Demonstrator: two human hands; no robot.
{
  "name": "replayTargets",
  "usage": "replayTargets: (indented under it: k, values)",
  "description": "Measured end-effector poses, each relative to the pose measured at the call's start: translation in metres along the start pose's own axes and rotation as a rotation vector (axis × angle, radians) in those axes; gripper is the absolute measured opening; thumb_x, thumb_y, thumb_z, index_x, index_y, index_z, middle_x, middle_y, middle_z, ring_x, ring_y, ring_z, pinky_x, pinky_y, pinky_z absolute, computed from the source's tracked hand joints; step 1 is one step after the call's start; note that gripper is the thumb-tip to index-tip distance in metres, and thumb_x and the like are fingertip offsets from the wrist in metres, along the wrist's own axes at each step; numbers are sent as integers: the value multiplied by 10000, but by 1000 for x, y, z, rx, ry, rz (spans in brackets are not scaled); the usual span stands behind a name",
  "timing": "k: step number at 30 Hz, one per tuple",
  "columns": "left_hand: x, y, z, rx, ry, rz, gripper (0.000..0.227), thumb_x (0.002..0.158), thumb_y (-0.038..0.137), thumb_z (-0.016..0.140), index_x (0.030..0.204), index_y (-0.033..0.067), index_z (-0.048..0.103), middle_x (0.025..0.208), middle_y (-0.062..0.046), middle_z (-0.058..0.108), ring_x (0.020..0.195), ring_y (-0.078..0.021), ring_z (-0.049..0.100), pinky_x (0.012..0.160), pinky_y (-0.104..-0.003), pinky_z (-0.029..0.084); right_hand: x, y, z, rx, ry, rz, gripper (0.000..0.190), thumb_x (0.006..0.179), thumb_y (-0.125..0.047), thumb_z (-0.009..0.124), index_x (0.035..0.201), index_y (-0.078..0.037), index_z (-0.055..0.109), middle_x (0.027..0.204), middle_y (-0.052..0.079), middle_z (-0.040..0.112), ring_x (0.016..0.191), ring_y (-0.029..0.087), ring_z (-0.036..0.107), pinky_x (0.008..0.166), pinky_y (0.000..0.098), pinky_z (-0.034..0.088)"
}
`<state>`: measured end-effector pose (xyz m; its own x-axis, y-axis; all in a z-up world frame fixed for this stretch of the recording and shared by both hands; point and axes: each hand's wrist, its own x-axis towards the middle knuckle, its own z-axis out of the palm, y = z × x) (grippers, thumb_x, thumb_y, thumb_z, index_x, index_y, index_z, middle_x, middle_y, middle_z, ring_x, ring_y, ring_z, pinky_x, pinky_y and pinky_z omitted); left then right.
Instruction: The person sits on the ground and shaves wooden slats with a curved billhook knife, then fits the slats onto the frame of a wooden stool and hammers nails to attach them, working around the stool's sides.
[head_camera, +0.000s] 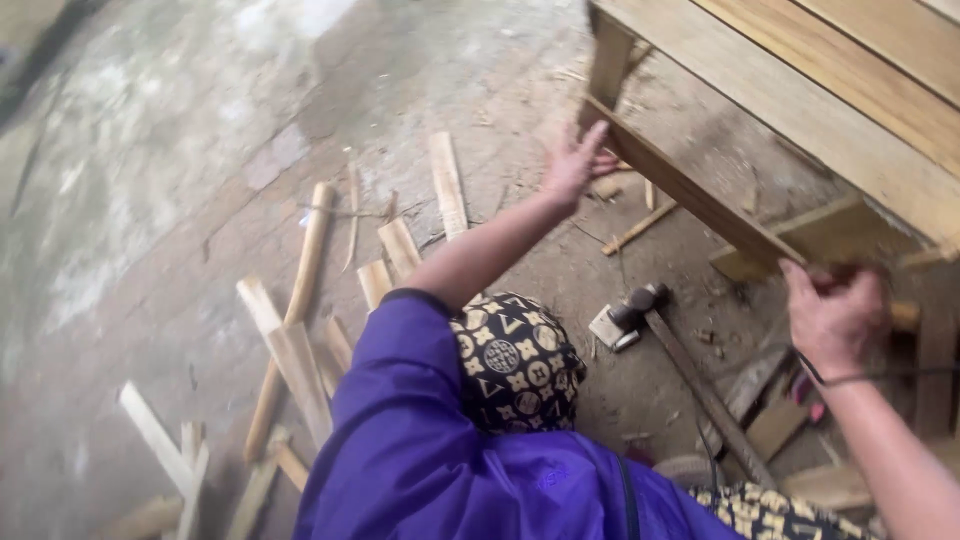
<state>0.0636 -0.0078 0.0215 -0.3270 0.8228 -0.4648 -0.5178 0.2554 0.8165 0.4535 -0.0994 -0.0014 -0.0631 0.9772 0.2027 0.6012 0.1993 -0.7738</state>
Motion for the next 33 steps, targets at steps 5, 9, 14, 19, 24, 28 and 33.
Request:
replayTargets:
  k: [5, 9, 14, 19, 24, 28, 33]
  values:
    - [-13, 1, 17, 13, -12, -144, 524, 1002, 226, 521, 1484, 65, 390, 1090, -360, 648, 867, -403, 707, 745, -416, 650, 2, 35, 2, -216, -42, -159, 368, 1119, -163, 914, 1160, 90, 650, 979, 153, 581, 818, 314, 530, 771, 429, 461]
    - [-42, 21, 42, 51, 19, -233, 956, 826, 440, 554, 1603, 64, 143, 1397, -410, 472, 1088, -477, 620, 887, -451, 590, 5, 47, 4, -126, -107, -191, 306, 1151, -45, 891, 1101, 85, 619, 979, 149, 593, 778, 283, 522, 725, 396, 447]
    - [-33, 11, 52, 43, 23, -236, 1008, 636, 336, 691, 1458, -22, 230, 1411, -403, 404, 1228, -533, 516, 999, -600, 506, 11, 57, 7, -299, -152, -230, 427, 1232, -234, 799, 1062, 62, 543, 986, 163, 513, 831, 308, 500, 765, 422, 460]
    - [-16, -1, 45, 121, 19, -227, 1038, 645, 382, 695, 1459, -51, 220, 1387, -437, 415, 1127, -544, 588, 871, -536, 586, 13, 43, 6, -244, -112, -297, 342, 1184, -146, 808, 1172, 74, 546, 1022, 168, 544, 806, 320, 556, 741, 418, 496]
    - [-33, 9, 53, 334, 20, -273, 1100, 589, 523, 638, 1414, -103, 265, 1251, -474, 528, 1055, -533, 660, 871, -540, 607, 16, 21, -4, -114, -155, -326, 299, 1158, -7, 751, 1324, 128, 542, 1046, 228, 653, 803, 353, 651, 726, 407, 562]
    - [-46, 5, 66, 359, 49, -205, 1110, 627, 583, 565, 1456, -66, 216, 1259, -440, 525, 1026, -502, 669, 868, -521, 611, 18, 22, -5, -49, -140, -356, 265, 1117, 20, 742, 1267, 140, 559, 1046, 246, 635, 795, 386, 612, 725, 446, 523]
    - [-59, -16, 78, 217, 132, -209, 1357, 515, 629, 595, 1589, 11, 44, 1378, -475, 435, 1060, -528, 634, 863, -509, 588, 20, 18, -7, -46, -150, -378, 229, 1087, 85, 723, 1241, 116, 557, 1076, 213, 624, 868, 347, 600, 822, 434, 527]
